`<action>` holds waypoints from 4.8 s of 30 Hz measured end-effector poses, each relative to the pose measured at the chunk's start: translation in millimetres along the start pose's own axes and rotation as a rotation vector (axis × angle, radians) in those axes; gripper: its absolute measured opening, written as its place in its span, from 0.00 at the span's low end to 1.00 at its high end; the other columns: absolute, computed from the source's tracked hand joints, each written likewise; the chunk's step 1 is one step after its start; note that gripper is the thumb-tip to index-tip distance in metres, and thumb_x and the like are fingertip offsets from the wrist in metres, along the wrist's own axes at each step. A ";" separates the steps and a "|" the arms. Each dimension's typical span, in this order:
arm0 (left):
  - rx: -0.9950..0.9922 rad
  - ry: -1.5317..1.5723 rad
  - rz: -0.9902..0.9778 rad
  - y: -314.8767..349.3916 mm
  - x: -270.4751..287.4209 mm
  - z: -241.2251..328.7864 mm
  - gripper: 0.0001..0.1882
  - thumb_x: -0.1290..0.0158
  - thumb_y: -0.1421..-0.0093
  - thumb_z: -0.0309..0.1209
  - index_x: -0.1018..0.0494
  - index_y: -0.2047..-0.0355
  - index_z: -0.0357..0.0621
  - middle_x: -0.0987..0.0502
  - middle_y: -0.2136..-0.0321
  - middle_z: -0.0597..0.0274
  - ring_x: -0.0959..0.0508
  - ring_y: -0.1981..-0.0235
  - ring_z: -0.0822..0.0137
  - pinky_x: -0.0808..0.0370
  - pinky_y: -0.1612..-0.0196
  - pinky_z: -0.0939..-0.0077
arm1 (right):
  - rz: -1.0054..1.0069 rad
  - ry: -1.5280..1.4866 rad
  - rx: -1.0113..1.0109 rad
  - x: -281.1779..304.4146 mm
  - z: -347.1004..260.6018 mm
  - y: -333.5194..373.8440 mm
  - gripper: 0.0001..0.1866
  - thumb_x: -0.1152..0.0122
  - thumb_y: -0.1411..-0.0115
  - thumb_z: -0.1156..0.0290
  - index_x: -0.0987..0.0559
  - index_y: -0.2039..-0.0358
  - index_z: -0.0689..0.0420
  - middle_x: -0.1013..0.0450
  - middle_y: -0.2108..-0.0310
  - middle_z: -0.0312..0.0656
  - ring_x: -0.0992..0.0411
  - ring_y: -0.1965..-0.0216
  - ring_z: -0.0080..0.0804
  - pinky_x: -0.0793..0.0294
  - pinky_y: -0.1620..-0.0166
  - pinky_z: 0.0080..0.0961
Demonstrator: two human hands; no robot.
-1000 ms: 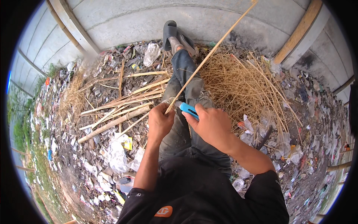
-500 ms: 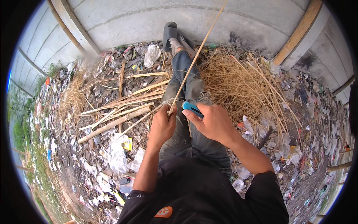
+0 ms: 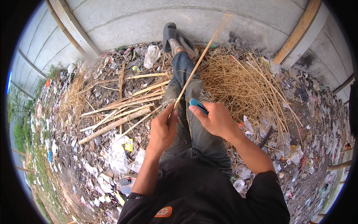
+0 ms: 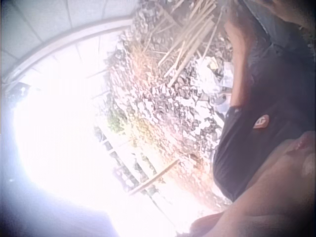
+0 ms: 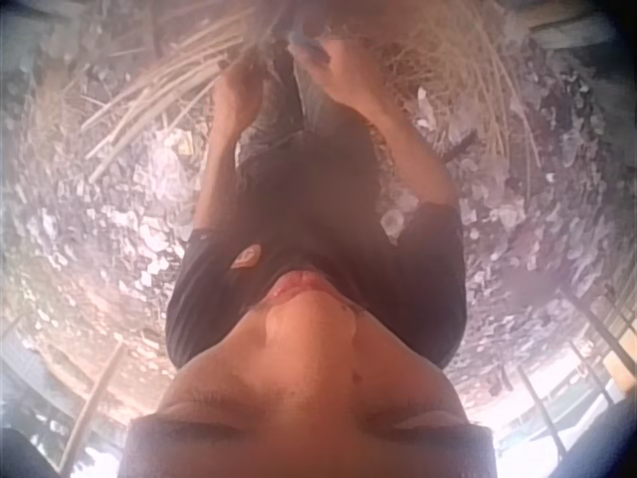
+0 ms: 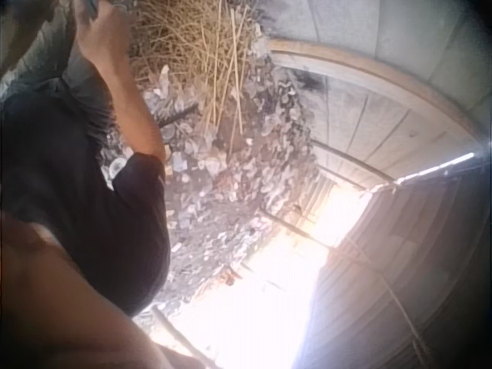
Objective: The person sits on the ground and uses a utility knife to split a long bamboo stick into thin strips. They then switch to a machete to further split and shape the bamboo, holding the stick vertically and striking it with the blade.
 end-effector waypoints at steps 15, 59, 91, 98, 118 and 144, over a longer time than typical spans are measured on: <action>0.021 0.078 -0.415 13.0 -40.2 -28.6 0.18 0.49 0.29 0.31 0.26 0.43 0.34 0.22 0.78 0.57 0.22 0.75 0.68 0.26 0.66 0.70 | 0.249 -0.774 -0.213 4.2 87.9 -6.5 0.19 0.35 0.34 0.53 0.25 0.66 0.58 0.38 0.84 0.26 0.39 0.83 0.18 0.40 0.78 0.23; -0.130 -0.428 -0.351 44.0 -75.6 -100.3 0.09 0.49 0.34 0.32 0.23 0.57 0.46 0.20 0.68 0.49 0.20 0.67 0.40 0.24 0.66 0.47 | 0.240 -0.045 -0.363 -65.4 186.7 58.3 0.30 0.53 0.27 0.48 0.24 0.70 0.67 0.27 0.76 0.62 0.28 0.70 0.66 0.29 0.64 0.50; -0.116 -0.325 -0.333 31.9 -97.5 -90.1 0.07 0.50 0.33 0.32 0.25 0.61 0.46 0.21 0.68 0.47 0.21 0.66 0.39 0.25 0.64 0.46 | 0.088 -0.102 -0.484 -68.6 197.2 49.2 0.35 0.53 0.29 0.43 0.25 0.75 0.66 0.31 0.81 0.56 0.29 0.77 0.54 0.32 0.67 0.46; -0.099 -0.349 -0.370 24.6 -104.8 -82.9 0.08 0.50 0.33 0.32 0.24 0.60 0.44 0.20 0.67 0.46 0.21 0.63 0.38 0.25 0.62 0.47 | -0.070 -0.608 -0.664 -79.1 225.8 58.3 0.33 0.50 0.30 0.41 0.30 0.78 0.60 0.41 0.87 0.37 0.42 0.87 0.25 0.44 0.81 0.30; -0.092 -0.348 -0.358 17.7 -115.5 -77.6 0.08 0.50 0.33 0.33 0.25 0.63 0.42 0.20 0.67 0.47 0.20 0.64 0.39 0.24 0.63 0.45 | -0.134 -0.703 -0.767 -79.2 212.5 58.7 0.33 0.52 0.30 0.39 0.32 0.80 0.56 0.41 0.88 0.31 0.47 0.90 0.18 0.49 0.86 0.22; -0.139 -0.620 -0.311 23.3 -135.4 -74.2 0.18 0.52 0.37 0.27 0.27 0.47 0.47 0.20 0.64 0.49 0.17 0.68 0.45 0.19 0.66 0.52 | -0.213 -0.486 -0.363 -55.2 185.9 26.9 0.17 0.32 0.40 0.60 0.19 0.77 0.60 0.31 0.86 0.33 0.35 0.83 0.20 0.40 0.78 0.25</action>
Point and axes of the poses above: each hand's wrist, its own y-axis away from the middle knuckle, its own x-axis out of the back of the hand, z = x × y, the point moved 7 cm from there along -y, towards the middle knuckle
